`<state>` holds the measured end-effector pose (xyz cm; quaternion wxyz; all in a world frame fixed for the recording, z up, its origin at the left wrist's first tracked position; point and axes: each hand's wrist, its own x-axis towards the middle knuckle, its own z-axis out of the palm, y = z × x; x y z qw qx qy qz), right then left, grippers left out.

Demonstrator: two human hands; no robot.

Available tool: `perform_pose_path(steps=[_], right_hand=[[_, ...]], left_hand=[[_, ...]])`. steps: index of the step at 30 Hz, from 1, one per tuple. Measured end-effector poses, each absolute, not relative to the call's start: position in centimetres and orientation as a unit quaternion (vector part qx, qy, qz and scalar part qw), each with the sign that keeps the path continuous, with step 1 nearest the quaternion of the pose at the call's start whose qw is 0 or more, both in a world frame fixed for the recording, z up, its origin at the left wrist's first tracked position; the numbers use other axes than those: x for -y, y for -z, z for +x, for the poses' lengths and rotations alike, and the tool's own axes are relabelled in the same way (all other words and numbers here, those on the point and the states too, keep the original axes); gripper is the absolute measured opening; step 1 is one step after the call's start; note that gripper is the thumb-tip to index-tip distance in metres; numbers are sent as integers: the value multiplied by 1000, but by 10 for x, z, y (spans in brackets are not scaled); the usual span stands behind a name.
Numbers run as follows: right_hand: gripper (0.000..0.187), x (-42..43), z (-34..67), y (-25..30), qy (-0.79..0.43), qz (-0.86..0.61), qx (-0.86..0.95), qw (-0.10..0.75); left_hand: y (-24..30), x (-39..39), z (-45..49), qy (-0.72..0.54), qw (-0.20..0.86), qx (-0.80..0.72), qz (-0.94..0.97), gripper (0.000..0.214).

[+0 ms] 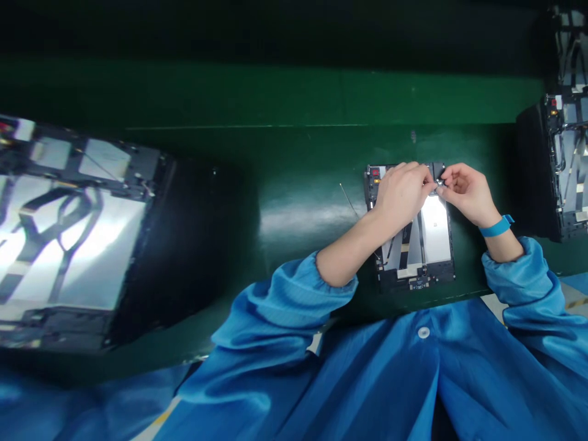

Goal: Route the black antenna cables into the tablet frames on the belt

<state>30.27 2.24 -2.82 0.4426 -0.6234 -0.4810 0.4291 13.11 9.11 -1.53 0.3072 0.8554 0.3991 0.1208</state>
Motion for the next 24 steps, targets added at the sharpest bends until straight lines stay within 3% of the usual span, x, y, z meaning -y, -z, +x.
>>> perform_pose_path(steps=[5, 8, 12, 16, 20, 24], right_hand=[[29, -27, 299, 28, -388, -648, 502, 421], [30, -27, 303, 28, -383, -658, 453, 463], [19, -11, 291, 10, -361, -652, 415, 523], [17, 9, 246, -19, -443, -596, 555, 375], [23, 14, 200, -21, -427, -546, 678, 244], [19, 13, 194, -8, -398, -510, 731, 217]], left_hand=[[4, -90, 124, -149, 301, -404, 851, 11], [-7, -87, 88, -211, 252, -453, 829, 22], [-2, -74, 19, -106, 236, -490, 833, 26], [9, -45, -20, 6, 293, -394, 871, 21], [-2, -18, -20, -128, 229, -393, 881, 23], [-11, -7, -14, -232, 224, -341, 883, 20]])
